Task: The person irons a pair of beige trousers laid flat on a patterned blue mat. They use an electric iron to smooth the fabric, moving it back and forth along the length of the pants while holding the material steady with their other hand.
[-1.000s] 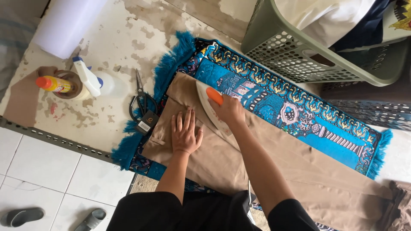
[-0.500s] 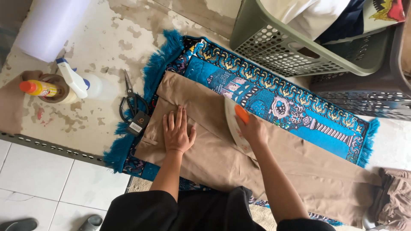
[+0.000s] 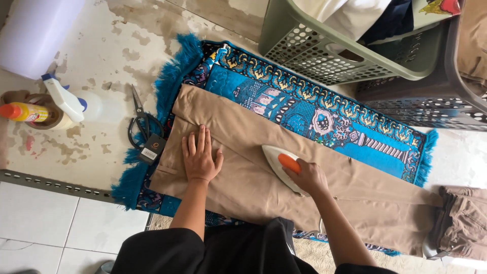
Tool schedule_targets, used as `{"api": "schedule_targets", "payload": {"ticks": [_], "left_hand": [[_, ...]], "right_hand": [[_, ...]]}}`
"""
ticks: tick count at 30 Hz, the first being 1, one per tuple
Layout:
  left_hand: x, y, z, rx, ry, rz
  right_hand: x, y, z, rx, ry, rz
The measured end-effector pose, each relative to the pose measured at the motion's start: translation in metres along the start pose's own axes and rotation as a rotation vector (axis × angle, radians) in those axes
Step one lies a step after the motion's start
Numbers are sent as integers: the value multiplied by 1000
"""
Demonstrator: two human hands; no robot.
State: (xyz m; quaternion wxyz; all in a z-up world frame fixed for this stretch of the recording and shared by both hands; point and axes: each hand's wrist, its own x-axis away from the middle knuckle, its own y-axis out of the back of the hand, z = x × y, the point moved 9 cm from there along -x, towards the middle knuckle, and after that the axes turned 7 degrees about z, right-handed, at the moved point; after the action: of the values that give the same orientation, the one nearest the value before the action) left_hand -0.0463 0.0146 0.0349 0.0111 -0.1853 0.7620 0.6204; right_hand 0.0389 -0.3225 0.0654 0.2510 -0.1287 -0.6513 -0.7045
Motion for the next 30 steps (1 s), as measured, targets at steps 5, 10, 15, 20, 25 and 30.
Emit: {"api": "schedule_targets", "payload": {"ticks": [5,10,15,20,25,30], "left_hand": [[-1,-2,0,-1,-5,9],[3,-4,-1,4,-12,22],[0,0,-1,-30,-10,-10],[0,-1,0,-30,-6,-22],[-1,1,0,-33,2,-15],[1,-3,-1,-55,9,-14]], "right_hand": [[-29,-1,-24,-55,-159,-129],[-49,-11,-75,-157,-357,-192],[-42,-15,-97,-77,-279,-227],[-3,5,-51,-175,-58,72],[1,5,-10,25,-22,239],[-11,-3,18,71,66,194]]}}
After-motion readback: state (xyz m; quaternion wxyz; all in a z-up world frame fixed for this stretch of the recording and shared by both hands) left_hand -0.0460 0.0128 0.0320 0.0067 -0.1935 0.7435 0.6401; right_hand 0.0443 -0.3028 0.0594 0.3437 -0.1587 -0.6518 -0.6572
